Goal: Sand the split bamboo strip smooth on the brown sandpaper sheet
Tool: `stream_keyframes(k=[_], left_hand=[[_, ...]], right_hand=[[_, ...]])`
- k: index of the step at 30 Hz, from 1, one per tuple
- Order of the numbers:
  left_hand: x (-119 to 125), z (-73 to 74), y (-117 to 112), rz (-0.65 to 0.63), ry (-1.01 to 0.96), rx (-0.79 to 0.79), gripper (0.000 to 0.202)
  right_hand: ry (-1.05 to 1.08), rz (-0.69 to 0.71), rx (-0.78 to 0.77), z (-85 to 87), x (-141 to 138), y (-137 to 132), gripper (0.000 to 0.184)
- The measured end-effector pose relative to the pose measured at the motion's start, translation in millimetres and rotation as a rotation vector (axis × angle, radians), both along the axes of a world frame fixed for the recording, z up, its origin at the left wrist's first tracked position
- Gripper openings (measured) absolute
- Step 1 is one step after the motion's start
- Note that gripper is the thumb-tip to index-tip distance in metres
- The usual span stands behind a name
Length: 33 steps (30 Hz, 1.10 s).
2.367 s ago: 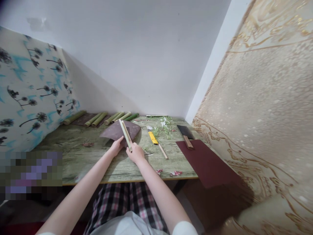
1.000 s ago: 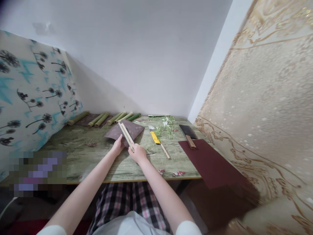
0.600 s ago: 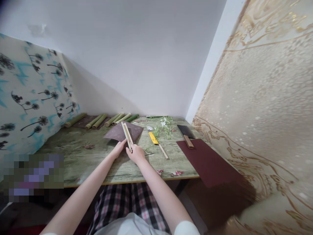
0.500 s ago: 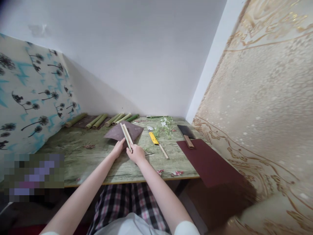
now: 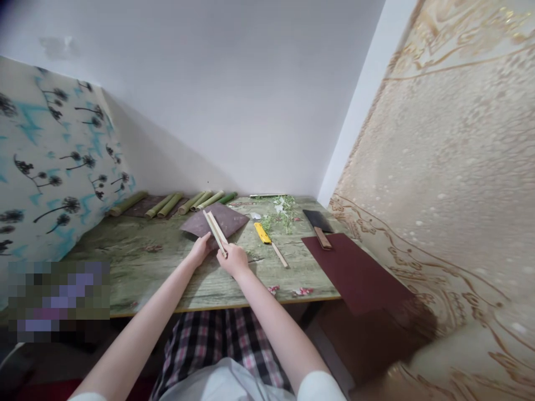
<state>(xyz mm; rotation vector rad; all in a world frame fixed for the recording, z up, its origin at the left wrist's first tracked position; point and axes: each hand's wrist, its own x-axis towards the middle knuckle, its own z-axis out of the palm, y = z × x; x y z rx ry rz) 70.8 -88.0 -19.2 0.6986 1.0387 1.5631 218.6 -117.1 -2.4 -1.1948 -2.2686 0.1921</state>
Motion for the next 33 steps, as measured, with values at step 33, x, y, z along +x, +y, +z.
stream_keyframes(k=[33], left_hand=[[2.8,-3.1,-1.4,0.057,0.222,0.008,0.028]], right_hand=[[-0.039,-0.031,-0.008,4.5,-1.4,-5.4,0.04]])
